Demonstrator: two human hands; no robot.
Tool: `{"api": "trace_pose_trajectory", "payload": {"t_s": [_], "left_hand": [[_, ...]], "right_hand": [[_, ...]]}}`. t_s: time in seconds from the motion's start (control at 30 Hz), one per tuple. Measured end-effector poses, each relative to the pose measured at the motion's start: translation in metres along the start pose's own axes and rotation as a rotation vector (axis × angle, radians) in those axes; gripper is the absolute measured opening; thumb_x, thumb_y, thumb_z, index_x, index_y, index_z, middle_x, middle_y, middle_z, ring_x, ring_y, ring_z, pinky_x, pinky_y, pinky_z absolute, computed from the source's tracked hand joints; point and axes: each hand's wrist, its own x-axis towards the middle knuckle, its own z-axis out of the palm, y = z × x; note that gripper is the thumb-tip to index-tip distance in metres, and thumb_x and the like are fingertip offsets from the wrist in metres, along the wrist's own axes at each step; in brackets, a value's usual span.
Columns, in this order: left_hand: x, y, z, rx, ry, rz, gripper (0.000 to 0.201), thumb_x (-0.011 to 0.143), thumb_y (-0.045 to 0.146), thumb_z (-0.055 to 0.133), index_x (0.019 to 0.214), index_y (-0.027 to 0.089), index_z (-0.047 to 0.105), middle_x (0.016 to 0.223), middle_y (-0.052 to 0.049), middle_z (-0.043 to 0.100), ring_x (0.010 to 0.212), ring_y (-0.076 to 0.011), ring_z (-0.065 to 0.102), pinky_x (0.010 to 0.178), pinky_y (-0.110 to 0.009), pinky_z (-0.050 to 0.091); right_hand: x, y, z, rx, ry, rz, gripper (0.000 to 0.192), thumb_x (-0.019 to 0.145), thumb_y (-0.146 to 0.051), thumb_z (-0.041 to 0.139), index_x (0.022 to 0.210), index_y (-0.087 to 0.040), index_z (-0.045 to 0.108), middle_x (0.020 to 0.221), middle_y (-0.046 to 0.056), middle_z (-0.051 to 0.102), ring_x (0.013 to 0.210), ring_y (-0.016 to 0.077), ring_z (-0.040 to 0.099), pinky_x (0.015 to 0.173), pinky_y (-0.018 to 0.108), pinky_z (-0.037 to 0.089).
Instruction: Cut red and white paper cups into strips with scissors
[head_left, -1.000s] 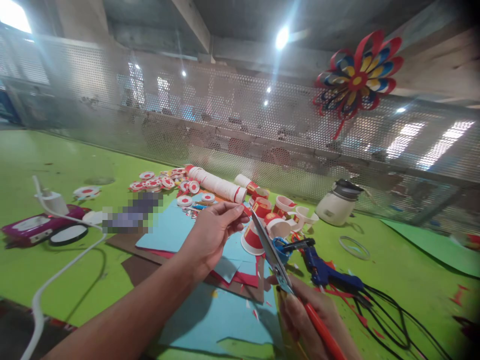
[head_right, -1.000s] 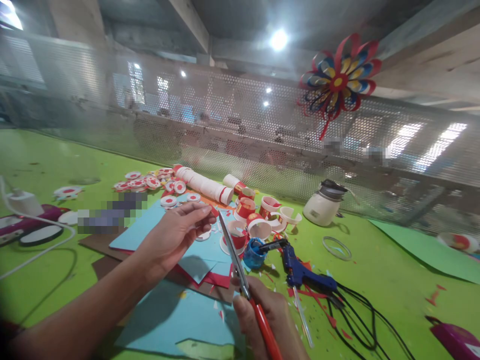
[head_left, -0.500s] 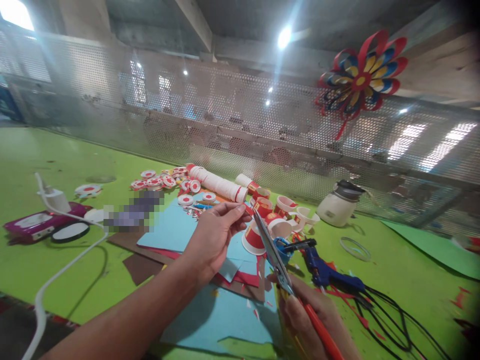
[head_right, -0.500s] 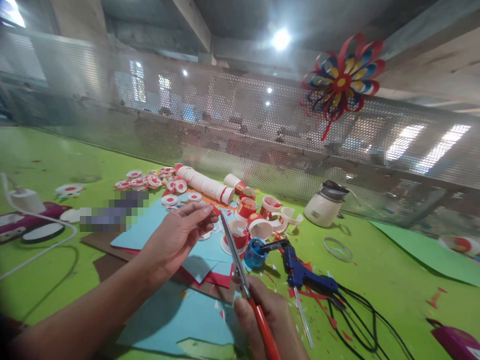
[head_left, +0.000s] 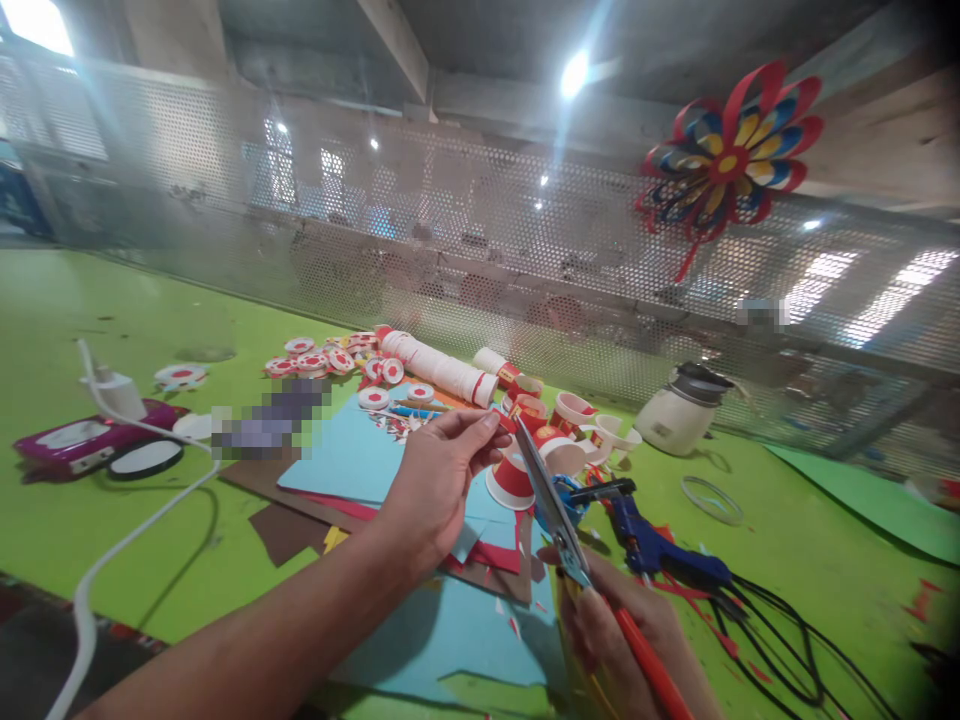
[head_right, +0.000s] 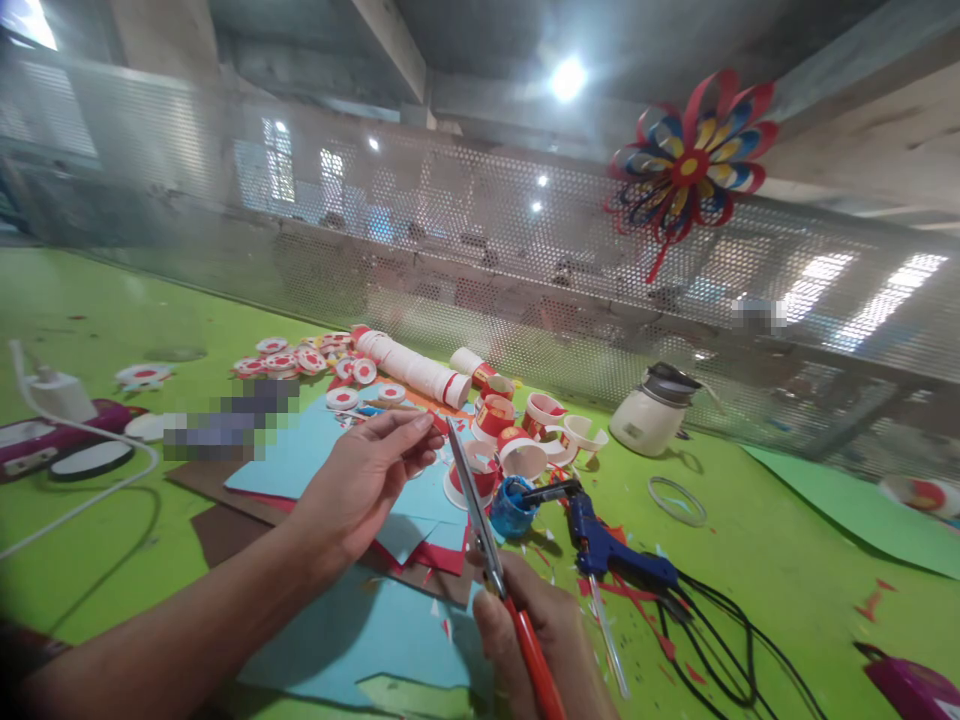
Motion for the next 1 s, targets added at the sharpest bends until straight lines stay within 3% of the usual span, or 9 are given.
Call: {"api": "trace_pose_trajectory", "payload": {"t_s": [1.0], "left_hand": [[-0.0037, -0.0005, 0.0025, -0.04, 0.012, 0.002, 0.01, 0.064, 0.015, 0.073, 0.07, 0.011, 0.066, 0.066, -0.003, 0.065, 0.063, -0.0097, 0.061, 0.064, -0.022, 0.047]], "right_hand": [[0.0001, 0.0037, 0.0011, -0.046, 0.019, -0.021, 0.049, 0.087, -0.057, 0.036, 0.099, -0.018, 0.063, 0.051, -0.004, 0.04, 0.043, 0.0126, 0.039, 0.042, 0.024, 0.03]]}}
